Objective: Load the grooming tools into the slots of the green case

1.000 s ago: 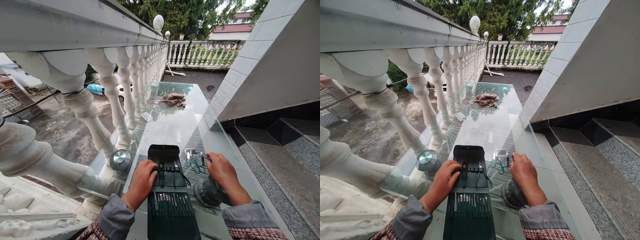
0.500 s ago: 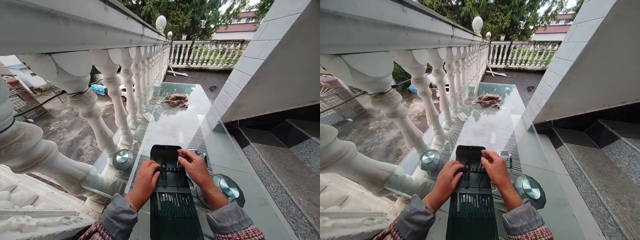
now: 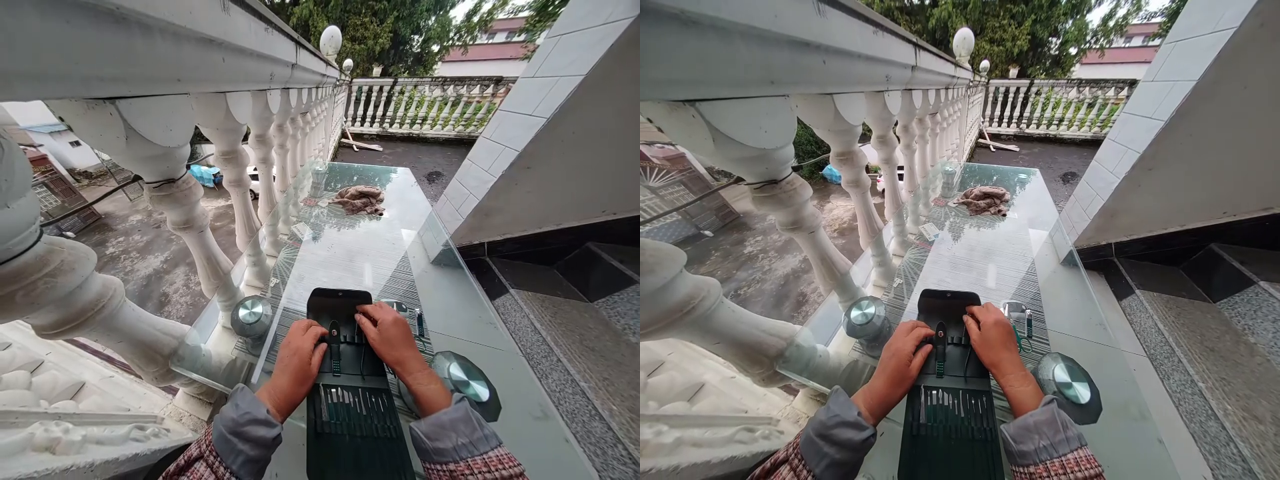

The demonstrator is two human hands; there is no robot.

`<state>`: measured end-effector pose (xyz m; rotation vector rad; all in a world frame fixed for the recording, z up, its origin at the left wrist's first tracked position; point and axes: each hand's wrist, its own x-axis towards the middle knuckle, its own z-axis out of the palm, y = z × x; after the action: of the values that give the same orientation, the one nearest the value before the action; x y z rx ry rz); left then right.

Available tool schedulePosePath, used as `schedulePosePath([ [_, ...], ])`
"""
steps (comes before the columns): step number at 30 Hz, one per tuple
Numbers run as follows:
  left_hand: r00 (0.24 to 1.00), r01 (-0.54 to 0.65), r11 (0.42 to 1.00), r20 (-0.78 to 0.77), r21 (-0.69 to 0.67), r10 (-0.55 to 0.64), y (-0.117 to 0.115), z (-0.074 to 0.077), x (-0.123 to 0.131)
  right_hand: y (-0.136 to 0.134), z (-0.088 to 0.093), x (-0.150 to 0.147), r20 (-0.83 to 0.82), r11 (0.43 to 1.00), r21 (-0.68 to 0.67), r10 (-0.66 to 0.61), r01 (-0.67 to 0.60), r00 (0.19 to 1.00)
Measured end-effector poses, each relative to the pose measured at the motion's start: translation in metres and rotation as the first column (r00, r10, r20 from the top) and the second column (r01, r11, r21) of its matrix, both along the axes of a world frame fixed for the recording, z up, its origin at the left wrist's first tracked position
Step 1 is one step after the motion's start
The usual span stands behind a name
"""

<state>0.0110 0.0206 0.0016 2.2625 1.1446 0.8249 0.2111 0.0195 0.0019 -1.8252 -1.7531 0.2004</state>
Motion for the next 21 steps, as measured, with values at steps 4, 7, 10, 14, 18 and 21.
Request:
schedulePosePath([
  [4, 1.0, 0.004, 1.0, -0.007, 0.003, -0.004, -0.001, 0.0, 0.001, -0.002, 0.001, 0.0, 0.135, 0.998, 0.026, 0.059, -0.063, 0.989],
  [7, 1.0, 0.009, 1.0, -0.009, 0.008, -0.009, -0.001, 0.0, 0.001, -0.004, 0.002, -0.002, 0.156, 0.994, 0.03, 0.102, -0.108, 0.982],
  [10, 1.0, 0.01, 1.0, -0.019, 0.009, -0.009, -0.001, 0.0, 0.0, -0.006, 0.003, -0.005, 0.115, 0.989, 0.027, 0.141, -0.145, 0.983],
  [14, 0.999, 0.008, 1.0, -0.032, 0.001, -0.008, -0.001, 0.001, -0.001, -0.008, 0.01, 0.006, -0.055, 0.98, 0.12, 0.167, -0.159, 0.985],
  [18, 0.999, 0.013, 1.0, -0.038, -0.011, -0.014, -0.001, 0.002, -0.001, -0.007, 0.015, 0.046, -0.267, 0.927, 0.271, -0.185, 0.258, 0.946],
  [21, 0.999, 0.011, 1.0, -0.035, -0.012, -0.011, 0.0, 0.003, 0.0, -0.007, 0.005, 0.079, -0.205, 0.842, 0.134, -0.493, 0.523, 0.846],
])
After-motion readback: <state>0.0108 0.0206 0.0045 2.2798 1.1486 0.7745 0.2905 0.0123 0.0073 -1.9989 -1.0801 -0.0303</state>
